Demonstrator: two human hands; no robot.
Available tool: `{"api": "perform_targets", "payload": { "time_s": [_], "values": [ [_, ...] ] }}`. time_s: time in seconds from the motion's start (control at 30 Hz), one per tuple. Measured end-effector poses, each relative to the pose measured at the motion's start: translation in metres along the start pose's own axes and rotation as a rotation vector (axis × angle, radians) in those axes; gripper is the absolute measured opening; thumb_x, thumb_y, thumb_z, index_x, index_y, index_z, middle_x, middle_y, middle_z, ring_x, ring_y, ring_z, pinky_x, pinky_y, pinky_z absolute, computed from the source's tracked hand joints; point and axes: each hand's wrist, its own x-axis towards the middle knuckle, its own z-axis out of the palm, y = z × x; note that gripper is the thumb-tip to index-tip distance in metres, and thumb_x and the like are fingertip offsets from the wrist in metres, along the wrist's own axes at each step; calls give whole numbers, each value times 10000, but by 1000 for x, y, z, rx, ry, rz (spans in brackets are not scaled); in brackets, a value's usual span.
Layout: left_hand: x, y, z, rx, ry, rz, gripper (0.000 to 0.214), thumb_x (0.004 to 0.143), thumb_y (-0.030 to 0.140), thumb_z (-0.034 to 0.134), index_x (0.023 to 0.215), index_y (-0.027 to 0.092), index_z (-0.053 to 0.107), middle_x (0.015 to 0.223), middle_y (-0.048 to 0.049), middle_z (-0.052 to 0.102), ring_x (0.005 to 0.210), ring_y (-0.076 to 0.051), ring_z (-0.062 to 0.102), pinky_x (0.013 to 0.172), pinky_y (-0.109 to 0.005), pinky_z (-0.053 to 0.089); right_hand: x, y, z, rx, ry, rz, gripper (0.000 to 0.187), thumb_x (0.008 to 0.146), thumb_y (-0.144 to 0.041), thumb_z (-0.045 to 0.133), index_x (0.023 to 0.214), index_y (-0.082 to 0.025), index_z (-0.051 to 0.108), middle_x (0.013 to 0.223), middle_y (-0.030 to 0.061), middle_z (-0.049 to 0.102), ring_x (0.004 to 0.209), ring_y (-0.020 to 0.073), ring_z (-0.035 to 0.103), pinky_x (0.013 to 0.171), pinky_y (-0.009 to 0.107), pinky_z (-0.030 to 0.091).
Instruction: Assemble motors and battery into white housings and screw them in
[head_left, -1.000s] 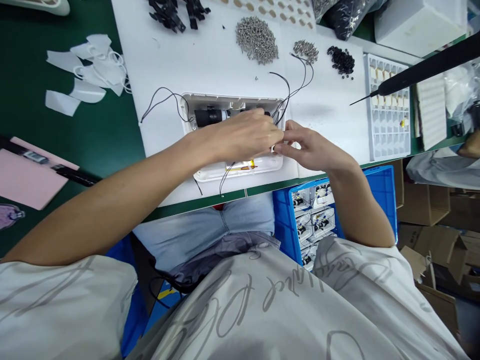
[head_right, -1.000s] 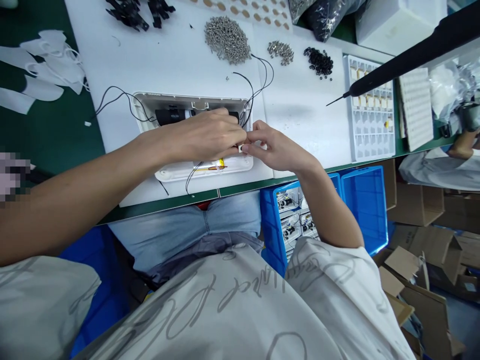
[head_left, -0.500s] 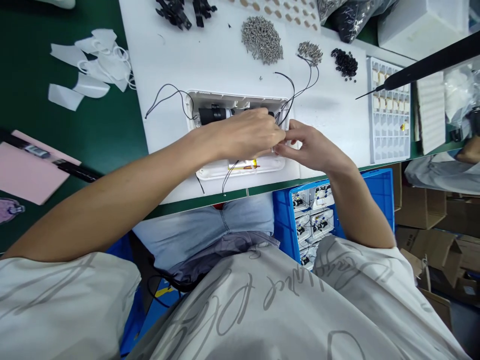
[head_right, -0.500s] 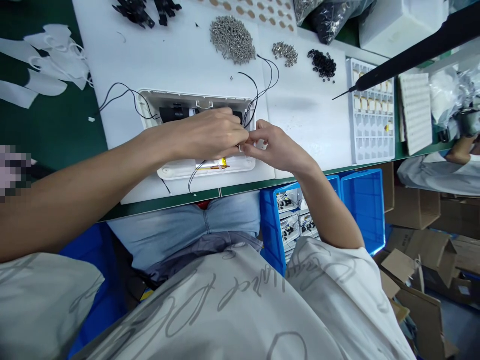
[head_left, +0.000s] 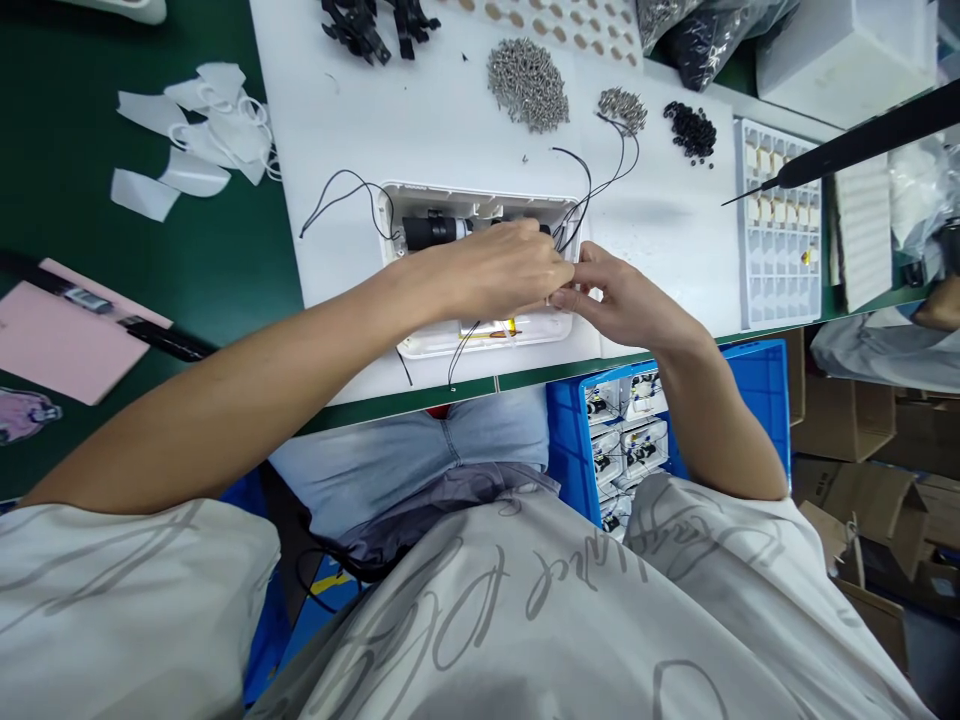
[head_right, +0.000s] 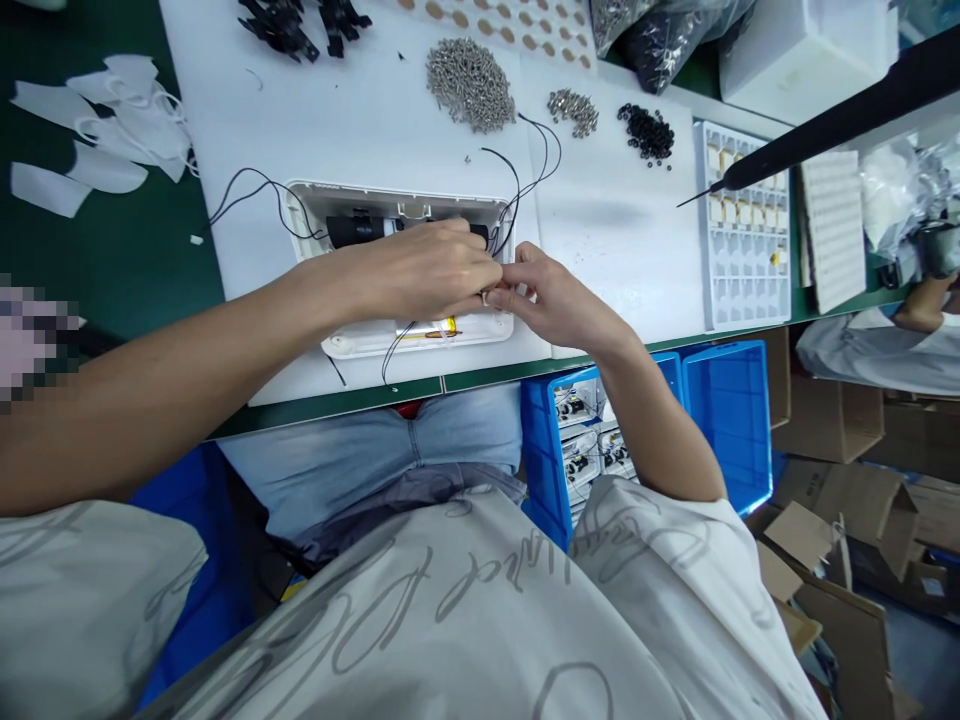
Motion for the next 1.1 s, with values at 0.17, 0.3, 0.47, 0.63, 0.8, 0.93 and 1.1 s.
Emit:
{"api": "perform_targets", "payload": {
  "time_s": [0.17, 0.3, 0.47, 0.63, 0.8, 0.93, 1.1],
  "values": [
    [1, -1, 5, -15, 32, -33, 338, 1085, 349, 441, 927, 198, 699, 818, -45, 694, 836, -205, 654, 893, -371, 435, -19, -11, 3, -83, 173, -27, 259, 1020, -426, 618, 1057, -234, 788, 1220, 83, 625, 1008, 155, 618, 813, 303, 541],
    [0, -1, 13, -54, 51, -42, 348, 1076, 339, 444, 868, 206, 689, 828, -45, 684, 898, -217, 651, 958, -398, 439, -36, -22, 19, -61, 426, 66, 305, 1042, -430, 586, 1212, -232, 743, 1352, 89, 638, 1052, 148, 676, 859, 303, 584],
    [-2, -3, 23, -116, 144, -95, 361, 1071, 383, 468, 858, 207, 701, 815, -53, 652, 1016, -257, 655, 1054, -473, 428, -29, -24, 44, 130, 412, 296, 623, 941, -699, 658, 1261, -164, 659, 1007, 68, 686, 818, 113, 622, 669, 252, 512],
    [0, -3, 30, -133, 231, -134, 368, 1063, 401, 464, 871, 207, 711, 787, -45, 623, 1052, -281, 660, 1066, -525, 434, -16, -25, 45, 211, 381, 350, 708, 873, -872, 607, 902, -165, 627, 747, 19, 545, 695, 86, 475, 651, 268, 412],
    [-1, -7, 32, -145, 205, -108, 380, 1046, 453, 482, 856, 207, 700, 789, -50, 628, 1070, -297, 666, 1070, -550, 439, -16, -24, 28, 245, 257, 310, 723, 920, -868, 530, 784, -158, 529, 727, 17, 520, 710, 80, 441, 676, 265, 390],
    [-1, -9, 31, -195, 228, -125, 443, 1031, 524, 507, 768, 199, 655, 724, -31, 595, 984, -275, 671, 1049, -545, 448, -12, -17, 20, 279, 144, 332, 498, 968, -628, 649, 826, -168, 524, 735, 11, 554, 699, 80, 501, 652, 253, 401],
    [2, -2, 19, -158, 132, -115, 393, 1019, 351, 509, 668, 201, 599, 687, -39, 592, 919, -252, 659, 1024, -501, 438, 4, -15, 6, 209, -38, 444, 274, 985, -417, 651, 934, -184, 517, 708, -5, 613, 539, 80, 519, 527, 246, 386]
  ]
}}
